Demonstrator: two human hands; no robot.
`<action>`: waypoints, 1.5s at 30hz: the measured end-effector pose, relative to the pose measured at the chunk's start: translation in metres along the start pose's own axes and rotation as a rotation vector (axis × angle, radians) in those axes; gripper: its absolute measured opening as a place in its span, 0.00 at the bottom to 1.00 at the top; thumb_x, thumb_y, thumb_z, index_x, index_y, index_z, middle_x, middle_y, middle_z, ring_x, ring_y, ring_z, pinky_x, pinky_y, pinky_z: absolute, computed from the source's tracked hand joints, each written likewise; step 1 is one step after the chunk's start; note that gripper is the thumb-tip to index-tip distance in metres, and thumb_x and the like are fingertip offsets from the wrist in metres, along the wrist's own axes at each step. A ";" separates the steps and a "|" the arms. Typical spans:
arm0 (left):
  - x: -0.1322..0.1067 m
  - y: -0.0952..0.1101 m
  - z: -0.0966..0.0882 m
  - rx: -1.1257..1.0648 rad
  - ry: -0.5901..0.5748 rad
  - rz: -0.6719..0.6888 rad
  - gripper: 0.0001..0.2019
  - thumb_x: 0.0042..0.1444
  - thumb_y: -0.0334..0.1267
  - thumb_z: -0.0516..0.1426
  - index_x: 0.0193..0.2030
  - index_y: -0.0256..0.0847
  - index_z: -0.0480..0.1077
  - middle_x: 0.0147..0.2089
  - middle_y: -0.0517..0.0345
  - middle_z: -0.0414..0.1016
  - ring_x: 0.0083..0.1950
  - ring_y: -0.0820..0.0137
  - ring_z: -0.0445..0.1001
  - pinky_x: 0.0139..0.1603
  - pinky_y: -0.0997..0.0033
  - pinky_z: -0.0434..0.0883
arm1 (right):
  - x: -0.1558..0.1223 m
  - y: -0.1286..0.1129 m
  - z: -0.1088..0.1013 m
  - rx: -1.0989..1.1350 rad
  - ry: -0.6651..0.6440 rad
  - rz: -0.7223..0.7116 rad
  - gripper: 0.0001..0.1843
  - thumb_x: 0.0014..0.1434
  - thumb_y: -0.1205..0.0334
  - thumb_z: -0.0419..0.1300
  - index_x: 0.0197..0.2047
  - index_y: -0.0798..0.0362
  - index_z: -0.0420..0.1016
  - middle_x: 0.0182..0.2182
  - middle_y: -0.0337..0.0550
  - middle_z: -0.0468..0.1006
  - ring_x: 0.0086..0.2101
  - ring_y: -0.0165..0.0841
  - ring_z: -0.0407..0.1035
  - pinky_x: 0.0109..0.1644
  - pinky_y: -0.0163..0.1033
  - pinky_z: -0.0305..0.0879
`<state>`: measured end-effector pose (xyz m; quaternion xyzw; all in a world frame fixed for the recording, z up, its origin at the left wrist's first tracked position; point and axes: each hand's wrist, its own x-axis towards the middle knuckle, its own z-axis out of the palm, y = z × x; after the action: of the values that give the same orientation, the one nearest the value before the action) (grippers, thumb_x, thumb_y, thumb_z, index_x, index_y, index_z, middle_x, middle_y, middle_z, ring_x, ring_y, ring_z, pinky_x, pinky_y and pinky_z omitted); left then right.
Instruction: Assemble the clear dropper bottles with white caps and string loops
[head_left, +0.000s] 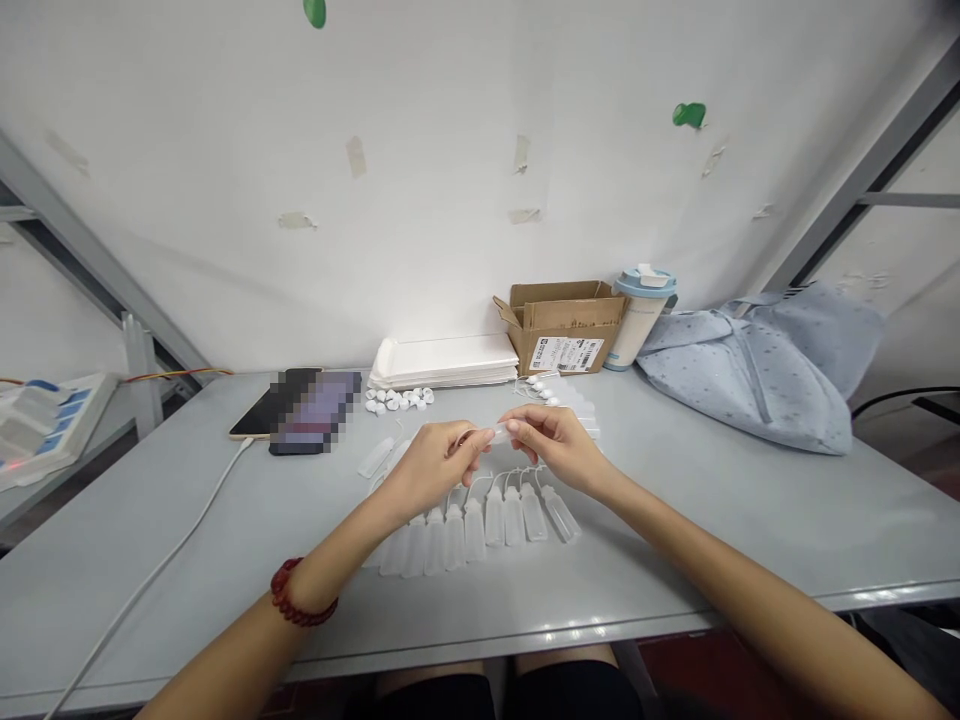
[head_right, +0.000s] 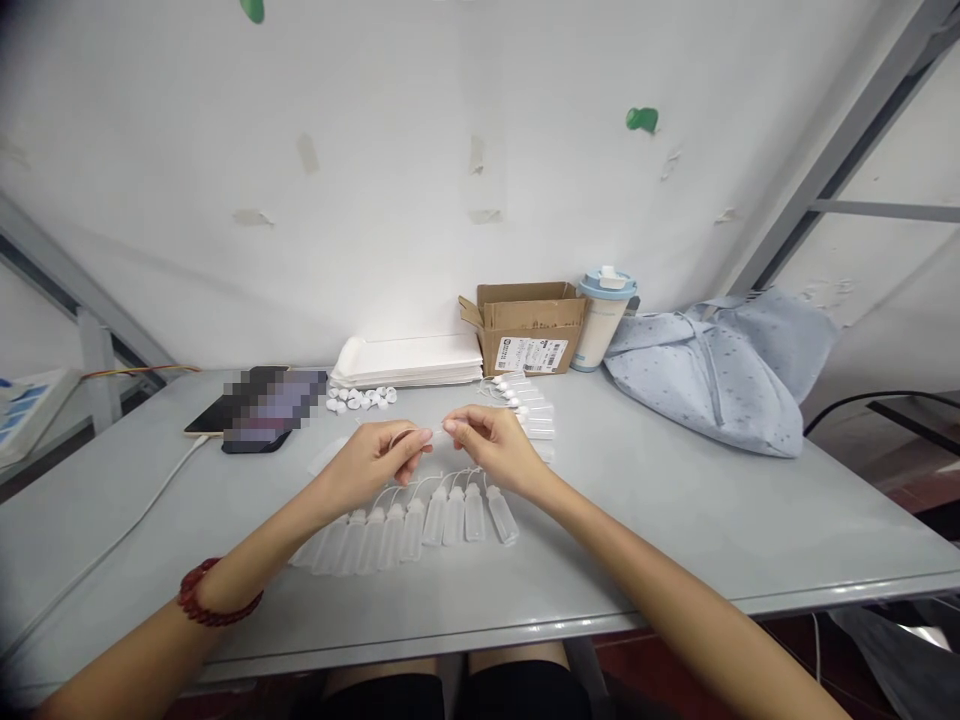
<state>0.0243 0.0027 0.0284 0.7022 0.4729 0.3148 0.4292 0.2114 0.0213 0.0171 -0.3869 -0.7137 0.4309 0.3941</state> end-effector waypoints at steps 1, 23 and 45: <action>-0.001 0.001 0.000 0.059 0.017 0.017 0.18 0.58 0.49 0.50 0.23 0.39 0.64 0.18 0.63 0.64 0.23 0.73 0.68 0.25 0.76 0.63 | 0.000 0.000 0.000 -0.005 0.000 0.001 0.19 0.58 0.48 0.54 0.34 0.57 0.74 0.22 0.38 0.68 0.19 0.24 0.57 0.22 0.32 0.57; 0.004 -0.005 -0.004 -0.058 -0.020 -0.081 0.20 0.54 0.51 0.54 0.21 0.36 0.66 0.20 0.62 0.67 0.21 0.76 0.67 0.22 0.78 0.63 | 0.000 0.003 0.002 -0.141 0.029 -0.067 0.16 0.60 0.53 0.53 0.35 0.56 0.73 0.21 0.37 0.67 0.21 0.26 0.58 0.25 0.33 0.56; 0.000 0.005 0.001 -0.013 0.049 0.028 0.20 0.58 0.49 0.51 0.25 0.36 0.70 0.25 0.58 0.73 0.24 0.76 0.67 0.26 0.77 0.66 | -0.001 -0.009 -0.001 0.012 0.001 0.027 0.22 0.57 0.44 0.52 0.29 0.56 0.69 0.20 0.35 0.59 0.20 0.25 0.53 0.24 0.33 0.52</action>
<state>0.0269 0.0017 0.0322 0.6978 0.4714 0.3411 0.4177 0.2107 0.0179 0.0252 -0.3942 -0.7056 0.4402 0.3911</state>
